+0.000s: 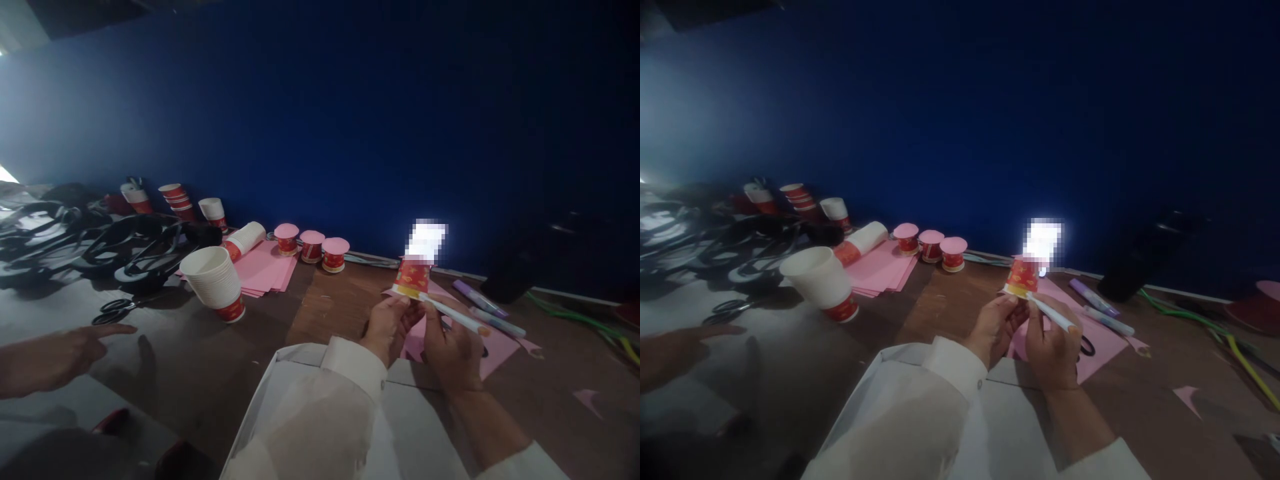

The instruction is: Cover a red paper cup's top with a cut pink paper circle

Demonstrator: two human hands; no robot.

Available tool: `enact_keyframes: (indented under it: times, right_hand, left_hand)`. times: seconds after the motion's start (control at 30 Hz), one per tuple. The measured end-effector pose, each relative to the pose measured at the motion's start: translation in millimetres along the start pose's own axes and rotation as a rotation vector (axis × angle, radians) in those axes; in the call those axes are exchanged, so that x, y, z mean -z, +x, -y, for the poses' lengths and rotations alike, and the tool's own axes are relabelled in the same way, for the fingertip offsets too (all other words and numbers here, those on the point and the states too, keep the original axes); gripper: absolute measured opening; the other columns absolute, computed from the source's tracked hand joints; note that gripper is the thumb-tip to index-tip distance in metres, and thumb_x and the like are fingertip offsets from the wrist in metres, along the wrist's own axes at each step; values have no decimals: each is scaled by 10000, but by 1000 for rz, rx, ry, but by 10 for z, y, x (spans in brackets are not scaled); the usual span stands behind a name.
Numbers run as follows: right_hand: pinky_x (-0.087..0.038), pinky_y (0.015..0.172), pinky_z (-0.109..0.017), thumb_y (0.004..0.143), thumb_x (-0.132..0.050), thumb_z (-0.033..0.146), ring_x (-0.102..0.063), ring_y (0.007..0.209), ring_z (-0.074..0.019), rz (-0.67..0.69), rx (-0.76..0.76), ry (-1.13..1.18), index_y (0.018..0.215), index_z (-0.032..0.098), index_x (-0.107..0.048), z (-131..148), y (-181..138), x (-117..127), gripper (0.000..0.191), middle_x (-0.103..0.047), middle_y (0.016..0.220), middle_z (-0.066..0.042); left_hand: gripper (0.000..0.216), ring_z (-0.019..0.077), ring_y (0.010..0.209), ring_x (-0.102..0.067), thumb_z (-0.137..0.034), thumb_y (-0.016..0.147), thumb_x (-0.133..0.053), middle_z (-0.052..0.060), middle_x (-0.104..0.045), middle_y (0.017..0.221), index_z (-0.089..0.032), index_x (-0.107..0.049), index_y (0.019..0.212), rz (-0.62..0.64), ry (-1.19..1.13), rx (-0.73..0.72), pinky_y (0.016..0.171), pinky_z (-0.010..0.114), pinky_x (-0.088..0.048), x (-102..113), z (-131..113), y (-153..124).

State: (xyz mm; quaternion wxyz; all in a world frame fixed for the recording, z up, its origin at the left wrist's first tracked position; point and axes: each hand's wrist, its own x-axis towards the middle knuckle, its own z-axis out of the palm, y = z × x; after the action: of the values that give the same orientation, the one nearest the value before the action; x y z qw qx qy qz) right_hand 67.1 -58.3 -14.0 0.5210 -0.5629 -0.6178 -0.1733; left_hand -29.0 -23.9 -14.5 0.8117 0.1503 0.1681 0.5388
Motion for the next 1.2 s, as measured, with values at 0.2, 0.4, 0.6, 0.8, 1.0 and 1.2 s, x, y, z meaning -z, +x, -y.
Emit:
enact_keyframes:
  times: [0.2, 0.4, 0.6, 0.8, 1.0, 1.2]
  right_hand:
    - [-530, 880, -407, 957, -603, 266, -708, 893, -247, -38, 77, 7, 1001, 210, -748, -29, 19, -1, 161, -767, 981, -84]
    - [-532, 876, -401, 969, -576, 284, -711, 943, -253, -16, 65, -7, 984, 196, -738, -48, 28, -9, 185, -770, 971, -92]
    - [-533, 880, -406, 968, -582, 294, -720, 926, -252, -19, 88, -31, 978, 197, -738, -47, 32, -2, 184, -774, 970, -95]
    - [-540, 867, -420, 968, -579, 293, -722, 916, -263, -7, 115, -23, 1001, 200, -739, -29, 40, -5, 189, -774, 971, -100]
    - [-530, 866, -431, 962, -584, 287, -716, 915, -275, -11, 111, 14, 1001, 203, -745, 7, 42, 3, 185, -769, 960, -104]
    - [-524, 872, -430, 961, -581, 293, -704, 919, -273, -9, 85, 5, 1026, 215, -741, -16, 21, 13, 189, -763, 961, -99]
  left_hand:
    - [114, 153, 729, -661, -160, 742, -762, 76, -701, 803, -98, -724, 830, 14, 37, -17, 962, 366, -540, 9, 17, 5]
    - [135, 148, 726, -657, -171, 704, -789, 61, -676, 763, -94, -708, 780, -21, 68, -14, 984, 373, -531, -28, -6, -18]
    - [195, 164, 737, -655, -240, 677, -849, 50, -668, 745, -114, -715, 742, -23, 131, -54, 996, 408, -517, -26, 20, -15]
    - [238, 200, 812, -681, -310, 652, -850, 31, -641, 699, -138, -707, 736, -7, 196, -70, 981, 399, -518, 34, 84, 66]
    - [223, 190, 793, -671, -295, 673, -840, 22, -627, 677, -153, -668, 677, -12, 213, -74, 935, 371, -530, 20, 76, 77]
    - [198, 126, 680, -615, -262, 698, -833, 27, -641, 712, -125, -694, 734, -51, 169, -45, 925, 333, -518, 1, 79, 69]
